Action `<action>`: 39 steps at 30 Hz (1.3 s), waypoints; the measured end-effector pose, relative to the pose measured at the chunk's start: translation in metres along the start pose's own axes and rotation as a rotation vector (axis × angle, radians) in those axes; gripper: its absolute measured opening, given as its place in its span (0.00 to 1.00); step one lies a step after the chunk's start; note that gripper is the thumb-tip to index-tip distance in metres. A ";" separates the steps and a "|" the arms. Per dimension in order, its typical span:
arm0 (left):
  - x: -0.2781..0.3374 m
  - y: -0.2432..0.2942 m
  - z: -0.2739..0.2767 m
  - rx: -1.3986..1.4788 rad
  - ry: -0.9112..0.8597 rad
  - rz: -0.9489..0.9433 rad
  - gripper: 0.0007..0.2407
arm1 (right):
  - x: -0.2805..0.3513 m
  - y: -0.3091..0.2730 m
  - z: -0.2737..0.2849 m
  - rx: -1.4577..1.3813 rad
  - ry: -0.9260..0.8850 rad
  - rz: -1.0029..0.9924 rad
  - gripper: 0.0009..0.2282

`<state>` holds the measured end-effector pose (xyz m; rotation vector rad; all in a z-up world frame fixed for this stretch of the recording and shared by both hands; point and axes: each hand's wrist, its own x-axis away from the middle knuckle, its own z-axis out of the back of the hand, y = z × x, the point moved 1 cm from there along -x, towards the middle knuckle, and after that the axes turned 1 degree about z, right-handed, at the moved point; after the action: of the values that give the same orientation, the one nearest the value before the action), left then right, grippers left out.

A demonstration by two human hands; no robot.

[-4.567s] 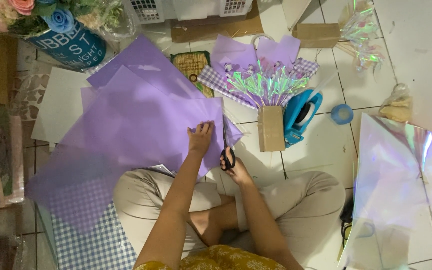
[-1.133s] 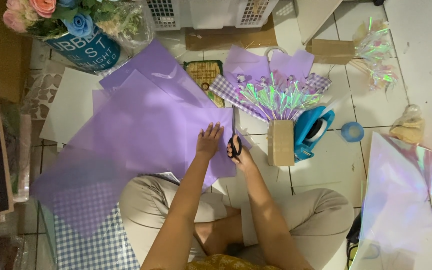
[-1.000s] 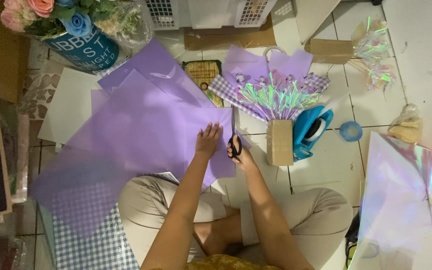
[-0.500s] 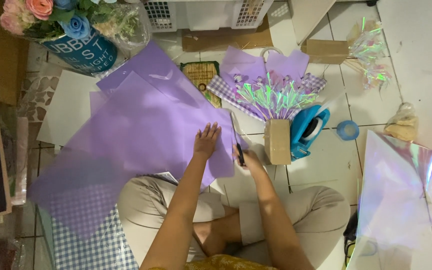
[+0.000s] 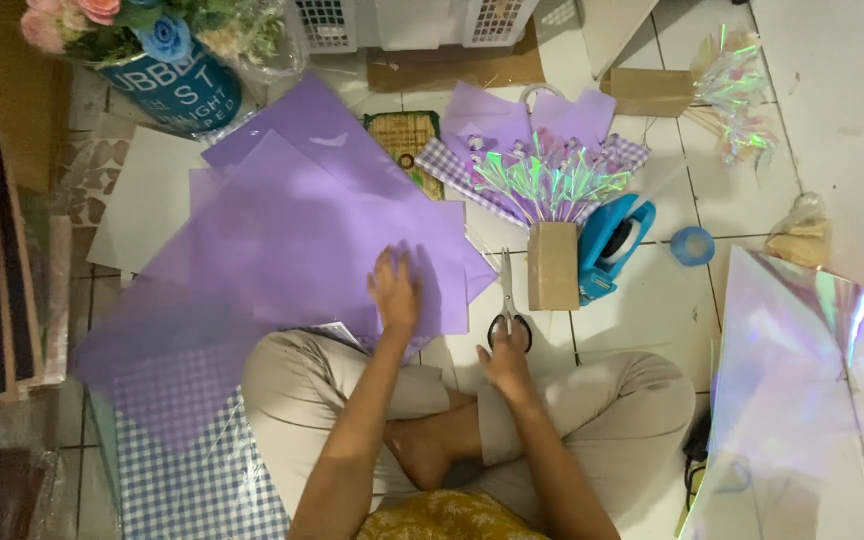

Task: The person sits on the floor and uses scissors to cut a large sheet of purple paper into smaller rectangular pieces. They repeatedly fold the paper and trim it, accumulating a stack of cut pieces on the floor.

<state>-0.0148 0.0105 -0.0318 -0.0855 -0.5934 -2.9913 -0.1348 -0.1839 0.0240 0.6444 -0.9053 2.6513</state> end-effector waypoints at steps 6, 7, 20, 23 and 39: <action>0.036 -0.063 -0.055 0.277 -0.102 0.374 0.42 | 0.011 -0.044 -0.027 0.059 0.105 0.419 0.28; 0.040 -0.059 -0.049 0.277 -0.099 0.376 0.42 | 0.006 -0.045 -0.032 0.059 0.105 0.423 0.28; 0.076 0.005 0.053 0.664 -0.427 0.008 0.35 | -0.028 -0.033 -0.069 0.285 0.155 0.449 0.36; 0.054 -0.030 0.024 0.469 -0.415 -0.050 0.34 | -0.041 -0.015 -0.088 0.299 0.172 0.417 0.31; 0.022 -0.067 -0.047 -0.233 -0.487 -0.089 0.31 | -0.043 0.000 -0.092 0.247 0.190 0.361 0.33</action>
<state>-0.0455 0.0523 -0.0987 -0.8401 -0.2806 -3.1165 -0.1271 -0.1305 -0.0620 0.2902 -0.7011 3.1146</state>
